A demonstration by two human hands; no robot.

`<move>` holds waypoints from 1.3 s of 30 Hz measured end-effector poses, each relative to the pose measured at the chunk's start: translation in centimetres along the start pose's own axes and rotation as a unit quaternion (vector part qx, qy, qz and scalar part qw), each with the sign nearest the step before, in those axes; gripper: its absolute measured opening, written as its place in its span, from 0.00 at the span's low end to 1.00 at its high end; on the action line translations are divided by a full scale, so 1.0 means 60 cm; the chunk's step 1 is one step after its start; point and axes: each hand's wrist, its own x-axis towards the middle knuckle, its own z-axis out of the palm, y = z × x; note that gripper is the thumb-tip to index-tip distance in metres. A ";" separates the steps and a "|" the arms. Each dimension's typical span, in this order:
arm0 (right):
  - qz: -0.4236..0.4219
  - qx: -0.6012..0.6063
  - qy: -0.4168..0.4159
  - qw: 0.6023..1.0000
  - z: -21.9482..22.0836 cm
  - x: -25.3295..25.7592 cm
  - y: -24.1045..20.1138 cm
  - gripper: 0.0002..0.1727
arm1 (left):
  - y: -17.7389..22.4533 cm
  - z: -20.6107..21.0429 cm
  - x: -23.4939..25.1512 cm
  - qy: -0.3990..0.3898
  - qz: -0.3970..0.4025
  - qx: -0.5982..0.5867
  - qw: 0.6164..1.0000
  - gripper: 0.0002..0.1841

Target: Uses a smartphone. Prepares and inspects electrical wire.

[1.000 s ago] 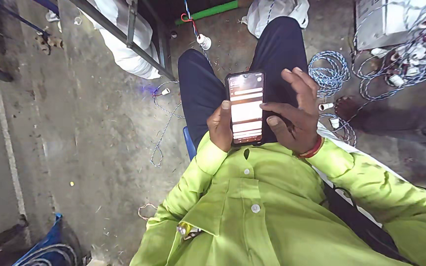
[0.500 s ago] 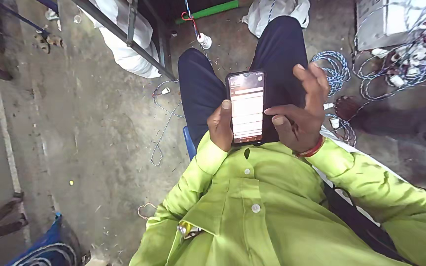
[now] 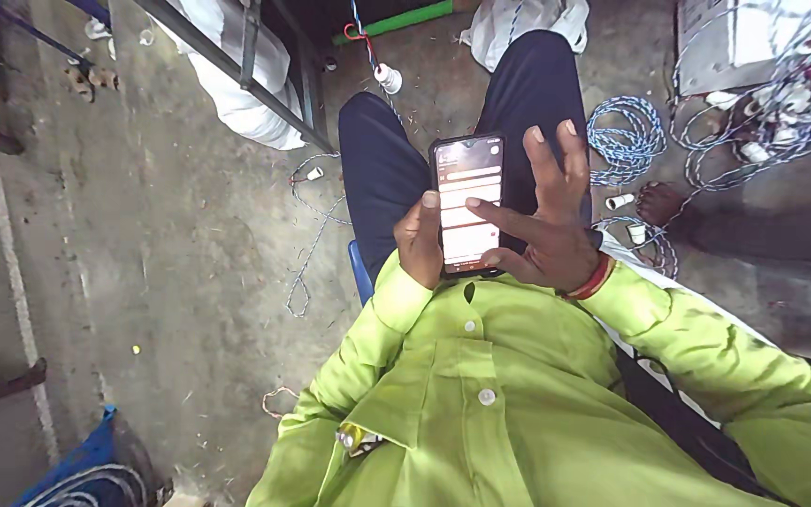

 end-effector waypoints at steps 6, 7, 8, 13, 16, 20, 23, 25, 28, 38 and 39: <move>0.026 -0.010 -0.030 0.999 0.000 0.006 0.002 0.29 | 0.001 0.000 0.000 -0.002 0.000 0.003 1.000 0.19; 0.028 -0.011 -0.033 0.999 0.000 0.006 0.002 0.29 | 0.001 -0.001 0.000 -0.001 0.000 0.006 1.000 0.19; 0.030 -0.011 -0.028 0.999 0.000 0.006 0.002 0.28 | 0.002 -0.001 0.000 0.000 -0.002 0.007 1.000 0.20; 0.057 0.011 0.106 0.993 0.000 0.001 0.010 0.24 | 0.003 0.000 0.000 -0.001 -0.001 0.012 1.000 0.19; 0.051 0.018 0.126 0.991 -0.001 0.000 0.012 0.24 | 0.001 0.000 0.001 -0.006 -0.002 -0.002 1.000 0.19; 0.035 0.029 0.077 0.996 0.003 0.002 0.011 0.25 | 0.002 0.000 0.000 0.001 -0.010 0.005 1.000 0.20; 0.027 0.020 0.037 0.999 0.008 0.003 0.010 0.29 | 0.002 0.001 0.000 0.004 -0.012 0.001 1.000 0.19; 0.007 0.009 0.030 0.999 0.013 0.002 0.010 0.32 | 0.001 0.000 -0.001 0.004 -0.010 0.001 1.000 0.19; -0.005 0.001 0.005 1.000 0.012 0.004 0.006 0.33 | 0.000 0.000 0.001 0.003 -0.003 0.006 1.000 0.19; 0.034 0.001 0.141 0.989 0.005 -0.005 0.014 0.24 | 0.002 0.001 -0.001 0.003 -0.006 0.006 1.000 0.20; 0.031 0.002 0.150 0.988 0.006 -0.006 0.015 0.24 | 0.001 0.000 -0.001 0.001 -0.003 0.005 1.000 0.20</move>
